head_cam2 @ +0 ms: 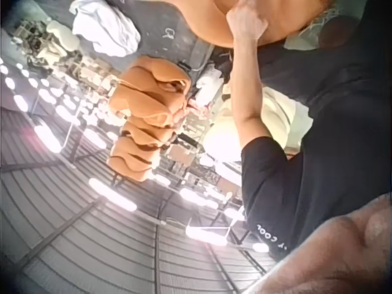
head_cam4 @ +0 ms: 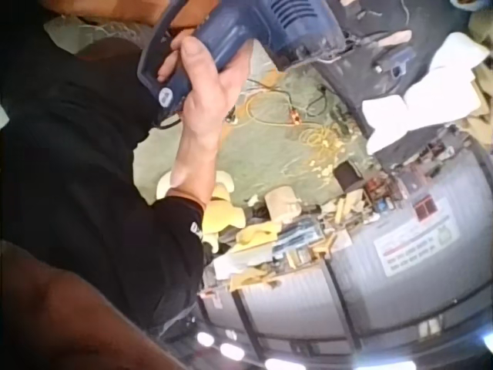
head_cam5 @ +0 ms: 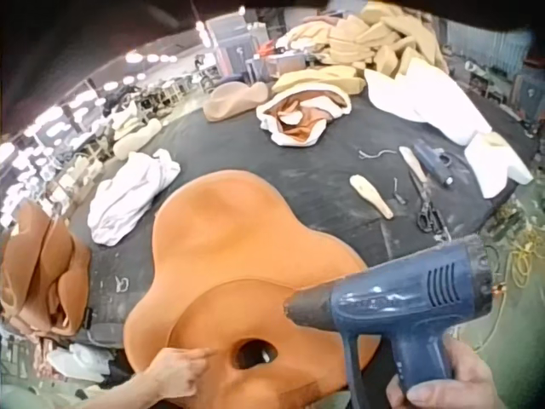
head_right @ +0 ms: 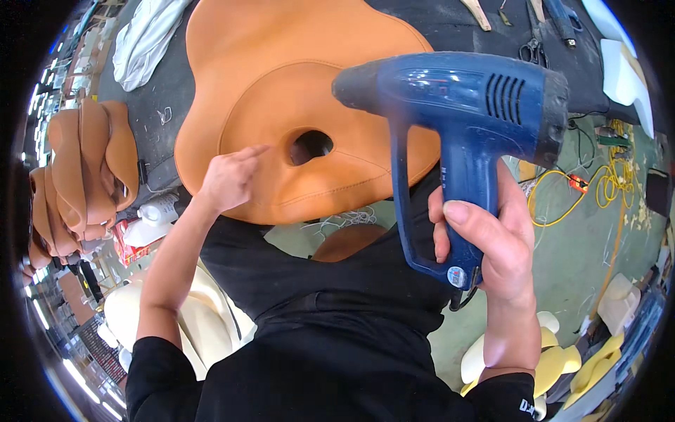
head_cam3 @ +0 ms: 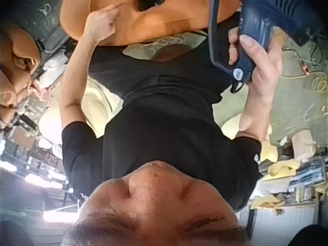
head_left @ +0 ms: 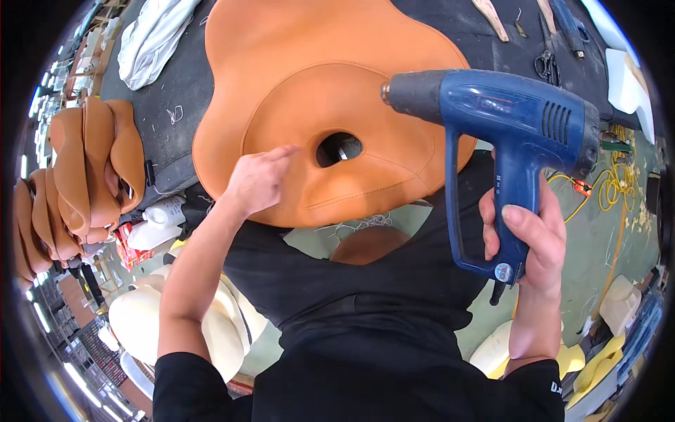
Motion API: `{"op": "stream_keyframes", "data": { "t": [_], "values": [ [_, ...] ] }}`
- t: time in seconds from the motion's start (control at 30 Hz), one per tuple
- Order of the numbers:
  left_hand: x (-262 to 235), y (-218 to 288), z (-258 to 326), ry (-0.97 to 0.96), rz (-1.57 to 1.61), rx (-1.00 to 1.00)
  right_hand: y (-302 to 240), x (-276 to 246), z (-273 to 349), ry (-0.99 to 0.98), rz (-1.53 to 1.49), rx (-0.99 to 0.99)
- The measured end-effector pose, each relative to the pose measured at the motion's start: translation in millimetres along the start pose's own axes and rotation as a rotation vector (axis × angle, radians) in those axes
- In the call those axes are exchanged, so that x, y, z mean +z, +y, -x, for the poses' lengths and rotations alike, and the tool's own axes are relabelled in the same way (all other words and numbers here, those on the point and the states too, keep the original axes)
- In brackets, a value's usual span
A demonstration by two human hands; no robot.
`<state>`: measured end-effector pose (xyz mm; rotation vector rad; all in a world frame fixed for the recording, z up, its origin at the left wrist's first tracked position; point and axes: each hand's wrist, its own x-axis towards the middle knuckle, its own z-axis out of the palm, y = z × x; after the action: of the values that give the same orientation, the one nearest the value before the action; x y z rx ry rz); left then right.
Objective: The person is using a heat gun and their hands to smooth out and fit a leather cover onto a seat cushion.
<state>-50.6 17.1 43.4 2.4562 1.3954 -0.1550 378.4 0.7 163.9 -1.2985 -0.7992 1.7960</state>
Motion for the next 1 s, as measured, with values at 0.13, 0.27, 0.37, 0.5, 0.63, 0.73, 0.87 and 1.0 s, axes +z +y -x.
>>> {"op": "stream_keyframes", "data": {
  "t": [0.13,0.27,0.37,0.5,0.63,0.73,0.87,1.0],
  "values": [
    [3,4,49,0.44,0.126,-0.326,2,-4,7,0.01,-0.038,-0.073],
    [37,-1,104,0.903,0.017,-0.697,5,-4,17,0.002,-0.063,-0.13],
    [90,-41,144,1.044,1.066,-0.97,5,5,21,-0.056,-0.05,-0.138],
    [127,-39,105,1.177,1.652,-0.704,5,19,23,-0.126,-0.039,-0.138],
    [100,-12,100,1.191,1.546,-0.737,9,30,32,-0.175,-0.047,-0.257],
    [89,-13,93,1.169,1.525,-0.608,3,33,29,-0.185,-0.071,-0.438],
    [127,-24,89,1.238,1.5,-0.652,-9,48,21,-0.196,0.002,-0.513],
    [170,9,77,1.242,1.649,-1.194,-4,49,23,-0.258,0.089,-0.486]
  ]
}}
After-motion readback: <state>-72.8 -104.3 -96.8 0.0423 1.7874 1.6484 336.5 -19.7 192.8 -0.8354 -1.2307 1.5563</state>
